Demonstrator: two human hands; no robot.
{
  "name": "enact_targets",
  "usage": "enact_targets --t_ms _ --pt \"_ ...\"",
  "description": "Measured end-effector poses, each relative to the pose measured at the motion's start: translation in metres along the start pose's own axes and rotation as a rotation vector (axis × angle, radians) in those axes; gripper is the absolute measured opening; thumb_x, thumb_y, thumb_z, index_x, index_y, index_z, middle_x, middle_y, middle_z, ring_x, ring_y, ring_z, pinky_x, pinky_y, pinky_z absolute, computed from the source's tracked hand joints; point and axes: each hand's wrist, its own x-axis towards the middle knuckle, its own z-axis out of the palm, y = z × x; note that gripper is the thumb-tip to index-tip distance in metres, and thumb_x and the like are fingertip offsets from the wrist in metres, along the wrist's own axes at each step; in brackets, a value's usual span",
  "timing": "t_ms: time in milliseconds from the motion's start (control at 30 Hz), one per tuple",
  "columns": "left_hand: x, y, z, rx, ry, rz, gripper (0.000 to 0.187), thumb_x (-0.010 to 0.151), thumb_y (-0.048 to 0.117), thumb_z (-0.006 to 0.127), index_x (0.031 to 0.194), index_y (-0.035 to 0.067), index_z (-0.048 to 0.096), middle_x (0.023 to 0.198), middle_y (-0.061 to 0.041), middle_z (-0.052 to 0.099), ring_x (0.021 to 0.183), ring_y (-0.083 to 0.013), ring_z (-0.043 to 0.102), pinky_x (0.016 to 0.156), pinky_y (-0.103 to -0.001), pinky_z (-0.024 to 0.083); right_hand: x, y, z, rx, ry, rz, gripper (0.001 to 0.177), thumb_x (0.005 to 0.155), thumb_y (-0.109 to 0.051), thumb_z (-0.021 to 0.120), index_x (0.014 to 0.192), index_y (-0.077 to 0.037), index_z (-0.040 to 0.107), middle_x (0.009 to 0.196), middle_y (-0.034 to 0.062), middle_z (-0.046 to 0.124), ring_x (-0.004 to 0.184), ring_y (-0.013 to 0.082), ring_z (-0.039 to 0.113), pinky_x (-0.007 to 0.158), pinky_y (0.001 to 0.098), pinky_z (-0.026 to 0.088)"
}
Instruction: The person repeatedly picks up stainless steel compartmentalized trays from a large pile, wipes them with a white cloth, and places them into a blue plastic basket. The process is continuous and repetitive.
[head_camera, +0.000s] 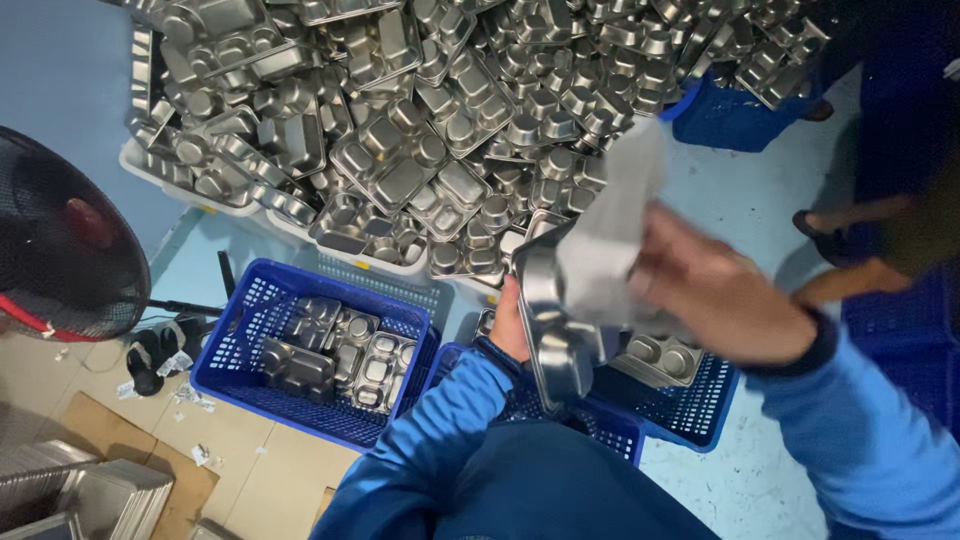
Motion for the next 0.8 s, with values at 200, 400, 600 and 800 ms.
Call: enact_targets --t_ms 200,400,600,800 --pt "0.001 0.0 0.011 0.442 -0.177 0.41 0.051 0.116 0.031 0.057 0.15 -0.004 0.043 0.134 -0.017 0.054 0.127 -0.0315 0.056 0.106 -0.047 0.045 0.021 0.017 0.042 -1.056 -0.204 -0.829 0.057 0.083 -0.039 0.074 0.133 -0.021 0.051 0.127 0.0086 0.058 0.136 0.0379 0.054 0.118 0.0602 0.037" --pt "-0.008 -0.005 0.006 0.606 -0.208 0.405 0.065 0.106 0.044 0.052 0.154 0.0 0.042 0.145 -0.02 0.055 0.135 -0.0322 0.056 0.119 -0.043 0.043 0.033 0.068 0.074 -0.76 0.213 -0.676 0.068 0.078 -0.033 0.076 0.135 -0.007 0.049 0.136 0.0204 0.052 0.13 0.0412 0.049 0.112 0.0503 0.039" --pt "-0.015 -0.006 -0.001 -0.066 -0.095 0.065 0.068 0.102 0.053 0.052 0.147 0.002 0.052 0.13 -0.017 0.066 0.113 -0.0293 0.066 0.101 -0.044 0.051 0.016 0.102 0.101 -0.41 0.437 -0.228 0.061 0.101 -0.02 0.061 0.154 0.003 0.039 0.15 0.0253 0.05 0.137 0.0429 0.051 0.114 0.0478 0.043" --pt "-0.02 0.016 0.028 -0.104 0.026 -0.042 0.069 0.099 0.059 0.055 0.136 0.001 0.06 0.121 -0.017 0.07 0.105 -0.0296 0.069 0.098 -0.043 0.054 -0.017 0.077 0.074 -0.842 0.171 -0.371 0.077 0.064 -0.037 0.083 0.128 -0.006 0.053 0.132 0.0251 0.047 0.124 0.0451 0.045 0.1 0.0561 0.042"
